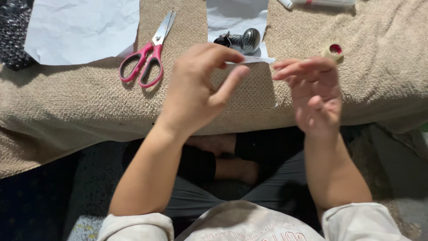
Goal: The person sits on the floor and wraps a small object in white paper. They cut a piece of paper with scissors, fold the paper around the object, and secure the folds with pieces of tape, pressing the wrapped package flat at the end.
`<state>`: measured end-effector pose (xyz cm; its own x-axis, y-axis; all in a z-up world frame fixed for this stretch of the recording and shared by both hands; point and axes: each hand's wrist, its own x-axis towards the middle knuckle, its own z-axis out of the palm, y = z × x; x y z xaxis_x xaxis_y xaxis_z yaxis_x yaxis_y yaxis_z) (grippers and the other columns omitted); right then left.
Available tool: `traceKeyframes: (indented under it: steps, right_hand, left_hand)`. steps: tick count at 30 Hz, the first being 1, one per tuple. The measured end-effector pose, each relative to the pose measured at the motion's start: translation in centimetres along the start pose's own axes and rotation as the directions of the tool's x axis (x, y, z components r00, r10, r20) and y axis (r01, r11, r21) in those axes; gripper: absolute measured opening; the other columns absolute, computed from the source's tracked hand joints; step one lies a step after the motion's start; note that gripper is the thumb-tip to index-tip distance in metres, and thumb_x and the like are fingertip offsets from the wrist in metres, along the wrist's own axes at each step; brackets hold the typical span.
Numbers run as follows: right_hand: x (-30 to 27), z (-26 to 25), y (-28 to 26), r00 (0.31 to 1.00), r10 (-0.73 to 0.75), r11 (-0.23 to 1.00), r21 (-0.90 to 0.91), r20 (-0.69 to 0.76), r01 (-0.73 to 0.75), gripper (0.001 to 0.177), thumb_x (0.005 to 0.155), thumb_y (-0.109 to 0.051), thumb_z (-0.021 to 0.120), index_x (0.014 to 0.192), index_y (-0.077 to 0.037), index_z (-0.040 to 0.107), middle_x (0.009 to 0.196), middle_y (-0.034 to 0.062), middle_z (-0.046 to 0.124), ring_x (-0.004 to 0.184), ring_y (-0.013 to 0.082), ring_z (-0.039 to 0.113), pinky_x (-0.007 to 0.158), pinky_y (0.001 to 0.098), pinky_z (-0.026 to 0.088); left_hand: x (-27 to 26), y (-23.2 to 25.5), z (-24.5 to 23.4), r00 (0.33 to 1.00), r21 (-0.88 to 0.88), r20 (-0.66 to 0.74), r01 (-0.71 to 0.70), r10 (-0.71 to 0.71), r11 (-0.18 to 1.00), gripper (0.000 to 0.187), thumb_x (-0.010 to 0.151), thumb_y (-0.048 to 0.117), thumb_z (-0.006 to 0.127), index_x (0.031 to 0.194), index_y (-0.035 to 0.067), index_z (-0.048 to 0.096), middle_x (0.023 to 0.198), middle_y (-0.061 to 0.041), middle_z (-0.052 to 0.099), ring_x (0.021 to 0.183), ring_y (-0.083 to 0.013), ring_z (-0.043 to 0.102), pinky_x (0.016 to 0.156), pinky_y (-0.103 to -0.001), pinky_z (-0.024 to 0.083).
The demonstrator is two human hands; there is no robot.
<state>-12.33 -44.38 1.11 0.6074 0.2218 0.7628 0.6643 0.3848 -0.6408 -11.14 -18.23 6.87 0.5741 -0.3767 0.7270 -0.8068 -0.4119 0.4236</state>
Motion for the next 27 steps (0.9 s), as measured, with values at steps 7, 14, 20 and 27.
traceKeyframes:
  steps: [7, 14, 20, 27]
  right_hand:
    - [-1.5, 3.0, 0.3, 0.998, 0.068, 0.997, 0.034, 0.018, -0.069, 0.046, 0.106, -0.033, 0.072, 0.139, -0.007, 0.053, 0.127, 0.0111, 0.067, 0.13, 0.0223, 0.056, 0.112, 0.0349, 0.044]
    - [-2.4, 2.9, 0.3, 0.987, 0.159, 0.987, 0.014, 0.028, -0.159, 0.043, 0.107, -0.024, 0.071, 0.142, -0.008, 0.052, 0.129, 0.013, 0.066, 0.126, 0.0213, 0.059, 0.112, 0.0359, 0.046]
    - [-0.1, -0.1, 0.3, 0.966, 0.238, 0.944, -0.21, -0.1, -0.254, 0.028, 0.104, -0.012, 0.07, 0.13, -0.006, 0.059, 0.121, 0.011, 0.07, 0.099, 0.0143, 0.062, 0.082, 0.0269, 0.053]
    - [9.7, -8.4, 4.0, 0.946, 0.03, 0.656, -0.72, 0.322, 0.225, 0.012, 0.116, -0.008, 0.06, 0.124, 0.0, 0.064, 0.116, 0.0101, 0.071, 0.101, 0.0164, 0.067, 0.089, 0.0284, 0.057]
  left_hand:
    - [-0.3, 2.0, 0.7, 0.993, -0.305, 0.074, 0.11, -0.092, 0.946, 0.018, 0.096, 0.02, 0.077, 0.103, 0.003, 0.073, 0.106, -0.008, 0.075, 0.095, -0.0167, 0.074, 0.086, -0.031, 0.06]
    - [-1.8, 1.4, 1.4, 0.998, -0.186, 0.059, 0.031, -0.02, 0.982, 0.012, 0.097, 0.015, 0.074, 0.099, 0.005, 0.067, 0.11, -0.008, 0.072, 0.108, -0.0244, 0.068, 0.094, -0.037, 0.054]
    - [-2.6, -1.2, 2.7, 0.997, -0.021, -0.072, -0.027, 0.025, 0.999, 0.013, 0.106, 0.018, 0.072, 0.112, 0.009, 0.063, 0.111, -0.003, 0.069, 0.11, -0.0207, 0.065, 0.101, -0.037, 0.047]
    - [-2.2, -6.1, 5.3, 0.953, 0.161, -0.24, -0.151, 0.187, 0.975, 0.041, 0.102, 0.026, 0.075, 0.129, 0.009, 0.049, 0.115, -0.004, 0.069, 0.116, -0.0203, 0.063, 0.103, -0.038, 0.042]
